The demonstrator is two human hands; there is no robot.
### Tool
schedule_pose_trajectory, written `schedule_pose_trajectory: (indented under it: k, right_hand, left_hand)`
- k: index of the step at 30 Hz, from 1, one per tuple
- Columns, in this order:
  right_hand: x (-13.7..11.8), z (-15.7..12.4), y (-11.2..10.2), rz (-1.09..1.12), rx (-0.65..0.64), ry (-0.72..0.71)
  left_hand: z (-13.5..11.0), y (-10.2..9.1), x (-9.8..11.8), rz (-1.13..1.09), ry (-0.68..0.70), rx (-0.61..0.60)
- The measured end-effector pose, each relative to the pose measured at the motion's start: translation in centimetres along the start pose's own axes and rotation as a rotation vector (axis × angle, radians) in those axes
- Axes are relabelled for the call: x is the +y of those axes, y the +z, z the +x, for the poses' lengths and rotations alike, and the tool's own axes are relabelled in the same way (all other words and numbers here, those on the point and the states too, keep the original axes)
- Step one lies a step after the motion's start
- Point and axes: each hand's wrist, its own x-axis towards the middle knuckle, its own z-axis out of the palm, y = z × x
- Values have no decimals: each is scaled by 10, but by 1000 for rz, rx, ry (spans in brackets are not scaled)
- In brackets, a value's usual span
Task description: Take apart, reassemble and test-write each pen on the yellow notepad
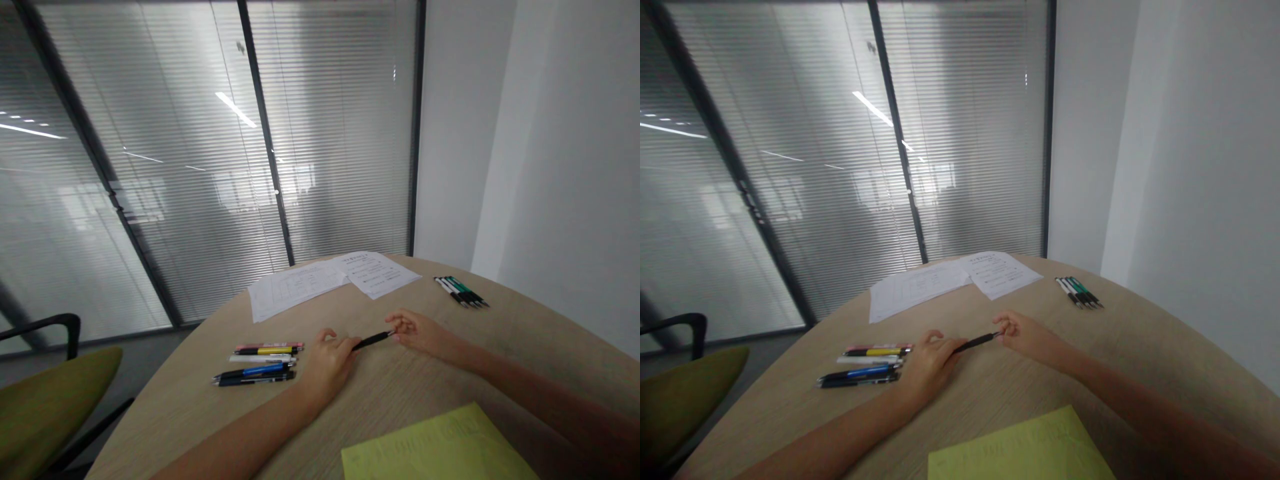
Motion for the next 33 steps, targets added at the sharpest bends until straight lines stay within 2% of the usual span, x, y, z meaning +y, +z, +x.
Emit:
schedule_pose_trajectory:
  k: [7, 12, 18, 28, 33]
  right_hand:
    - [-7, -5, 1, -129, -32, -6]
    - [-6, -6, 6, -127, -63, 94]
    - [-7, -5, 2, -86, 3, -30]
    - [-9, -10, 1, -206, -81, -39]
    - [-7, -9, 0, -213, 4, -68]
  left_hand:
    - [-1, -2, 1, -41, 42, 25]
    - [-1, -2, 1, -45, 76, 47]
    - [0, -2, 1, -35, 26, 25]
    - [1, -2, 2, -30, 96, 40]
    - [1, -4, 3, -40, 53, 35]
